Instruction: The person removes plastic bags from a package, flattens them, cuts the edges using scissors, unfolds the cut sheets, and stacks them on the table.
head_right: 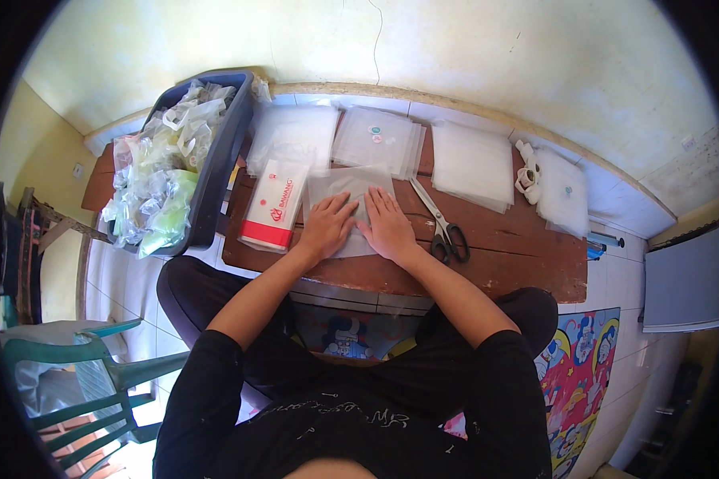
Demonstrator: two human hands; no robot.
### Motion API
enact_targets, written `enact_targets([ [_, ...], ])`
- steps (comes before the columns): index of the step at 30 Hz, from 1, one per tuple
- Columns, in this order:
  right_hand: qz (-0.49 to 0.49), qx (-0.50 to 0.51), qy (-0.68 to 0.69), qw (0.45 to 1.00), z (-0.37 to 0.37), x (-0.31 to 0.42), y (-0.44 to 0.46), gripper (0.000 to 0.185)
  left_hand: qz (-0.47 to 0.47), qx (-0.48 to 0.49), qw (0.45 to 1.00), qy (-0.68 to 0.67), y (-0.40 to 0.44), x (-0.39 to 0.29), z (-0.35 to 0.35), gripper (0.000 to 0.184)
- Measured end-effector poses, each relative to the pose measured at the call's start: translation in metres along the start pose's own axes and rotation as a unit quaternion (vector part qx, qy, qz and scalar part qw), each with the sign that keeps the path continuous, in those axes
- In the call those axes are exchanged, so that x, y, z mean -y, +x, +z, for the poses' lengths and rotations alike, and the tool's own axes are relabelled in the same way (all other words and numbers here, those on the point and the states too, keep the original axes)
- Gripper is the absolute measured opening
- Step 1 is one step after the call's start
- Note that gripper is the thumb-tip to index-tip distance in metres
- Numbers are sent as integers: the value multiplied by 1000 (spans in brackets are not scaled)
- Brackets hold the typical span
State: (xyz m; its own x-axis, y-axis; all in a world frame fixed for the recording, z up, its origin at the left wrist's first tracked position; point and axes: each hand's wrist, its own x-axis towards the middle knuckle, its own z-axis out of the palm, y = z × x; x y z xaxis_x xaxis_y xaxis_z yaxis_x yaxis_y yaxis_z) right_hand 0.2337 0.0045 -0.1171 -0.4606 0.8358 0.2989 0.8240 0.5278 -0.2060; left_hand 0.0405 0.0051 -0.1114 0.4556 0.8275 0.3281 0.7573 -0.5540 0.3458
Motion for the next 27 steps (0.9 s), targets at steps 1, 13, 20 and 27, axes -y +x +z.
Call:
enact_targets([
  [1, 0, -2, -3, 1000, 0, 0, 0, 63, -12, 1, 1000, -9, 4, 0, -1, 37],
  [13, 5, 2, -5, 1000, 0, 0, 2, 64, -15, -89, 995, -51, 2, 0, 7, 24],
  [20, 7, -4, -10, 1000, 1, 1, 1, 65, -109, -114, 943, -293, 11, 31, -10, 15],
  [27, 7, -5, -18, 1000, 2, 1, 1, 65, -90, -64, 962, -252, 12, 23, -15, 28],
])
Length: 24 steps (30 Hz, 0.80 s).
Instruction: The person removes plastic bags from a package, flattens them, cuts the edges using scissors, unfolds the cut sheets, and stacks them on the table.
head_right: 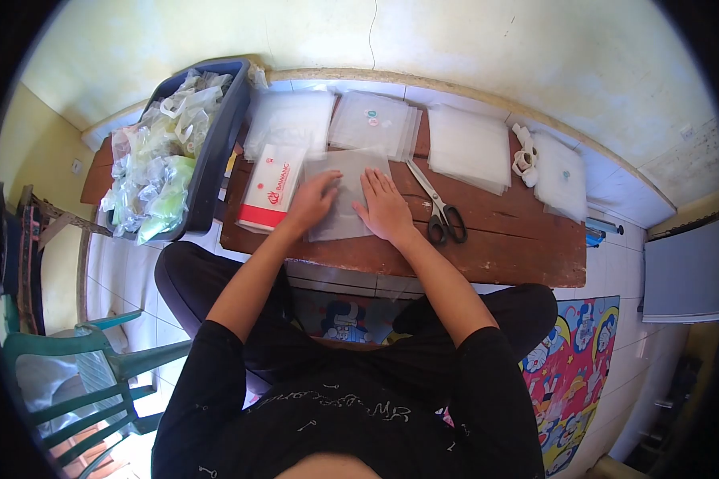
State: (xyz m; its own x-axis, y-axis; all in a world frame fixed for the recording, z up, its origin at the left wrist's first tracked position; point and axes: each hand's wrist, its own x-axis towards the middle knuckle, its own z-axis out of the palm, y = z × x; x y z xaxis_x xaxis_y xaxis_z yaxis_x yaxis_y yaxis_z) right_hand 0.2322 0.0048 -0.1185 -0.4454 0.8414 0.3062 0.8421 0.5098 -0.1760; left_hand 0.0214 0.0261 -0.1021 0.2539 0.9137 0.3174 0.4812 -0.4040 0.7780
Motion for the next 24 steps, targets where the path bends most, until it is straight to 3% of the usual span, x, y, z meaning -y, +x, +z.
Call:
enact_targets([
  [2, 0, -2, 9, 1000, -1, 0, 0, 65, 78, 40, 994, 72, -7, -3, 14, 36],
  [6, 3, 0, 11, 1000, -1, 0, -1, 64, 107, 73, 982, 139, -10, 5, 32, 40],
  [15, 6, 10, -15, 1000, 0, 1, 0, 66, 78, 119, 988, 53, -3, 14, 23, 39],
  [24, 6, 17, -28, 999, 2, 1, -1, 68, 108, 90, 984, 107, -4, 8, 25, 40],
])
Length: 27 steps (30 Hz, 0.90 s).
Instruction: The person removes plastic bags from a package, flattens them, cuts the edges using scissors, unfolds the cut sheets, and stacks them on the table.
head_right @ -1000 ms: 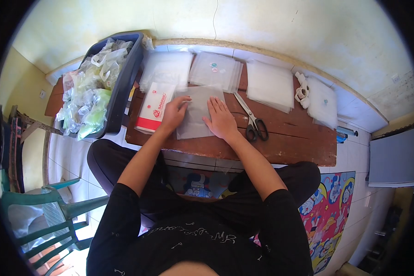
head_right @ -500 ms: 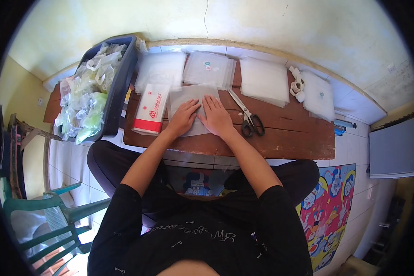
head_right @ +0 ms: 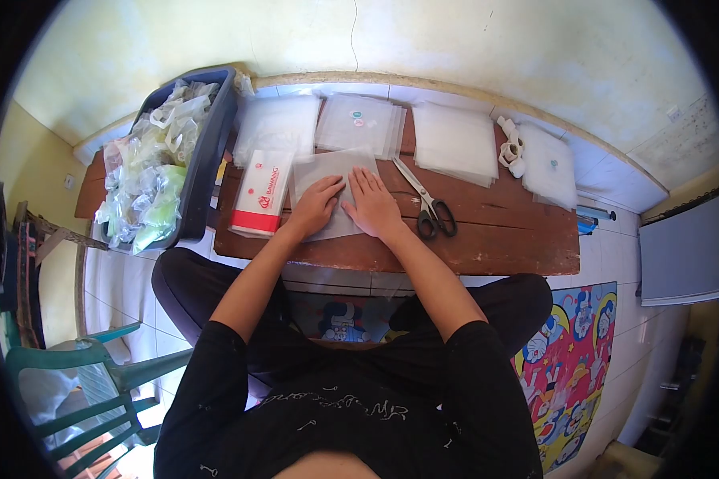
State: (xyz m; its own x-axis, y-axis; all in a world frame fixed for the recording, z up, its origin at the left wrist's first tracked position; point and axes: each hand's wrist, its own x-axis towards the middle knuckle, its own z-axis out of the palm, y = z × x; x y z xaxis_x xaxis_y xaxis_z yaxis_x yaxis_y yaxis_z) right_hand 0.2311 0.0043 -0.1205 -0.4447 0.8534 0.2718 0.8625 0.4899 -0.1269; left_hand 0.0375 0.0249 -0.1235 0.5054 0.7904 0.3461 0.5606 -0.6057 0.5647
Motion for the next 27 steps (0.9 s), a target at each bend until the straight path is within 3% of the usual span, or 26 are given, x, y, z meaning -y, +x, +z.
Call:
enact_targets([
  [6, 2, 2, -8, 1000, 1, 0, 0, 67, -17, -3, 996, 86, -2, -17, 4, 44],
  [21, 3, -17, -4, 1000, 7, -2, 2, 64, -34, 6, 987, 160, -7, -19, 12, 48],
  [24, 3, -29, 18, 999, 2, -4, -1, 62, -34, 9, 985, 166, -7, -21, 12, 47],
  [26, 35, -77, 146, 986, -1, -7, -3, 56, -26, 7, 985, 170, -6, -19, 12, 47],
  [27, 38, -78, 145, 986, -8, -7, -7, 56, -28, 9, 984, 174, -7, -18, 13, 47],
])
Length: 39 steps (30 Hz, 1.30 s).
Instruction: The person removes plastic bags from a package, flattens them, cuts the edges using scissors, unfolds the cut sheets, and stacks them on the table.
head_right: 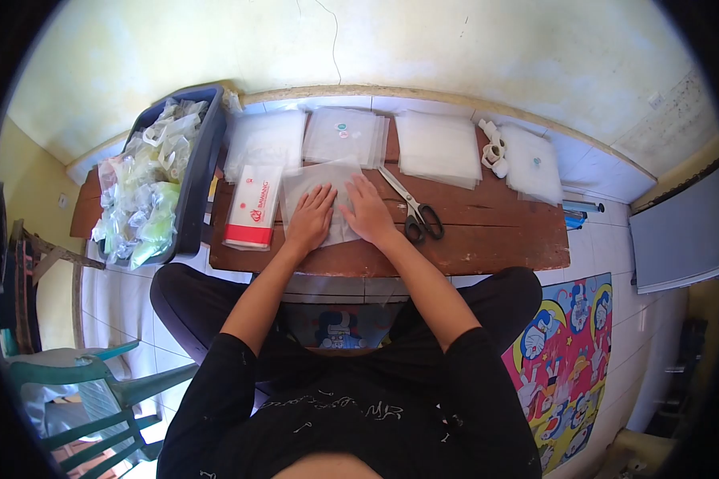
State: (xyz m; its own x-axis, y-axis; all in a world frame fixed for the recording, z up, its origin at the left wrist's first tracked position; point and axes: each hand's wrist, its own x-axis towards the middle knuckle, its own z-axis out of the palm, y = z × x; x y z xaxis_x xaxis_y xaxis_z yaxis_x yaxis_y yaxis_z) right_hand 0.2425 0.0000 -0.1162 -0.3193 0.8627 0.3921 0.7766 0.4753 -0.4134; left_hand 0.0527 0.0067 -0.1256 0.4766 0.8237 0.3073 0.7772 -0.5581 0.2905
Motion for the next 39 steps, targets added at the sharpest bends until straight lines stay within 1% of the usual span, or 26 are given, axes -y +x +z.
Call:
enact_targets([
  [2, 49, -67, 10, 996, -27, 2, -7, 49, 1, -1, 1000, 2, 2, 0, -1, 46],
  [3, 51, -63, 11, 997, -39, 1, -13, 49, 0, 0, 1000, 4, -1, -1, -1, 46],
  [5, 113, -52, -16, 992, -60, -8, -26, 44, -2, 2, 1000, 2, -1, 0, 0, 46],
  [6, 116, -51, -17, 992, -65, -13, -34, 44, -1, 2, 1000, 2, -1, 0, 1, 46],
  [8, 124, -48, -75, 988, -71, -19, -49, 44, -2, 5, 1000, 0, -1, 0, 1, 46],
  [9, 126, -49, -75, 988, -74, -15, -54, 44, -5, 4, 1000, 2, 0, -1, 0, 46],
  [11, 192, -35, -179, 964, -82, -5, -62, 40, -6, 8, 1000, 2, 0, -2, -2, 46],
  [12, 193, -36, -178, 964, -85, -3, -62, 40, -7, 12, 1000, 2, 0, -2, -2, 47],
  [14, 249, 1, -189, 950, -90, 0, -62, 33, -7, 13, 1000, 3, 0, -2, -3, 48],
  [15, 252, 0, -189, 949, -90, -2, -63, 33, -6, 13, 1000, 4, 0, -3, -3, 49],
  [17, 287, 82, -172, 939, -90, -6, -64, 27, -9, 17, 1000, 6, 1, -2, -2, 51],
  [21, 299, 75, -147, 940, -91, -6, -65, 24, -21, 32, 999, 10, 1, -4, -4, 56],
  [24, 273, 63, -116, 953, -92, -12, -65, 23, -19, 34, 999, 10, 1, -4, -5, 57],
  [27, 290, 49, -92, 951, -87, -4, -60, 24, -21, 31, 999, 4, 1, -4, -5, 57],
  [29, 334, 37, -86, 938, -85, 5, -57, 27, -21, 32, 999, 5, 1, -4, -4, 57],
  [30, 333, 37, -86, 938, -85, 4, -56, 27, -22, 33, 999, 8, 1, -4, -4, 57],
  [32, 317, 66, -34, 945, -86, 4, -56, 39, -21, 29, 999, 9, 1, -3, -3, 57],
  [33, 317, 66, -35, 945, -83, 2, -60, 39, -19, 26, 999, 9, 1, -3, -3, 57],
  [35, 275, 3, 2, 961, -76, -1, -71, 51, -21, 23, 999, 5, 1, -4, -3, 57],
  [36, 274, 4, 1, 962, -74, 0, -75, 51, -24, 22, 999, 1, 1, -5, -4, 57],
  [38, 245, -76, -13, 966, -69, 3, -87, 57, -25, 22, 999, 0, 1, -5, -5, 57],
  [39, 246, -75, -14, 966, -75, 10, -90, 57, -25, 22, 999, 0, 1, -5, -5, 56],
])
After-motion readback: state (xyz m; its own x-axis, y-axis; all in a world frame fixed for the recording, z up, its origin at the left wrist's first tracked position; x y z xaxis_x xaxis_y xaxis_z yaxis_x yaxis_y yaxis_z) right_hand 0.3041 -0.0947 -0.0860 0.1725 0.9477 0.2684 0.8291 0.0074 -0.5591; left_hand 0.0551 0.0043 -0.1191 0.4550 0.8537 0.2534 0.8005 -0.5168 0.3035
